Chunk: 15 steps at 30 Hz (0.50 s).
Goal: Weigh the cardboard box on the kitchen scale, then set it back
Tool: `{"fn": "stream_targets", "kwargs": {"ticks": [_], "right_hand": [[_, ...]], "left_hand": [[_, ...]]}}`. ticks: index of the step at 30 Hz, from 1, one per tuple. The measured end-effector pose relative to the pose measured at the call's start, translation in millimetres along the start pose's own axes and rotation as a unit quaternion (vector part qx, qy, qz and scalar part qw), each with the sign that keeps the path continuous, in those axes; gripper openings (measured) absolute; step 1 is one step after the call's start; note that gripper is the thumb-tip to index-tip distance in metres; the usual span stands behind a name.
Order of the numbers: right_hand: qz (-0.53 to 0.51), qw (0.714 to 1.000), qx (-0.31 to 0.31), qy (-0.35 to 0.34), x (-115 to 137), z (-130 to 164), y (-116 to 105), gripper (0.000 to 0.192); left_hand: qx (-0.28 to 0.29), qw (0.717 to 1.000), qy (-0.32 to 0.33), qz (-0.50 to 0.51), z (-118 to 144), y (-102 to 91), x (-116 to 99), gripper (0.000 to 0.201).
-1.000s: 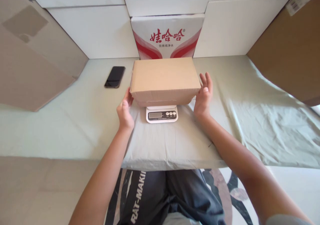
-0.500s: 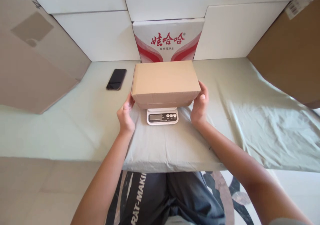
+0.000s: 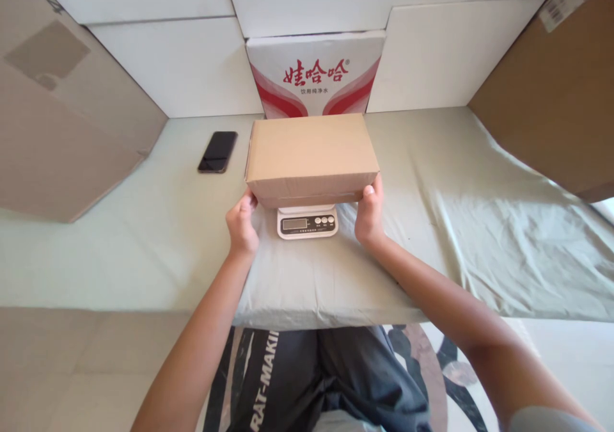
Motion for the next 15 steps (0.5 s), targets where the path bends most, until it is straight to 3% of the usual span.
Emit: {"fn": "stream_targets", "kwargs": {"ticks": [5,10,12,15], "right_hand": [[-0.009,1.000,0.010,-0.014,3,-13,2,0.067],[-0.003,0.998,0.005,-0.066,3,-66,1,0.078],[0.005,0.998,0.007,-0.064,-4,-90,6,0.084],[-0.002,0.999,0.012,-0.044,-21,-114,19,0.089]], "left_hand": [[0.023,1.000,0.001,0.014,-8,9.6,-12,0.074],[0.079,0.995,-0.025,0.054,-52,42.6,-31,0.086],[0.092,0.993,-0.027,0.071,-76,59.3,-28,0.090],[0.070,0.993,-0.032,0.093,-105,77.9,-5,0.090]]}}
Point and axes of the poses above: each hand's wrist, its own z-axis away from the middle knuckle, its own y-axis out of the palm, x = y × z, the point moved 7 cm from there along -z, towards the middle knuckle, and after that the axes turned 8 degrees about z, right-handed, at the moved point
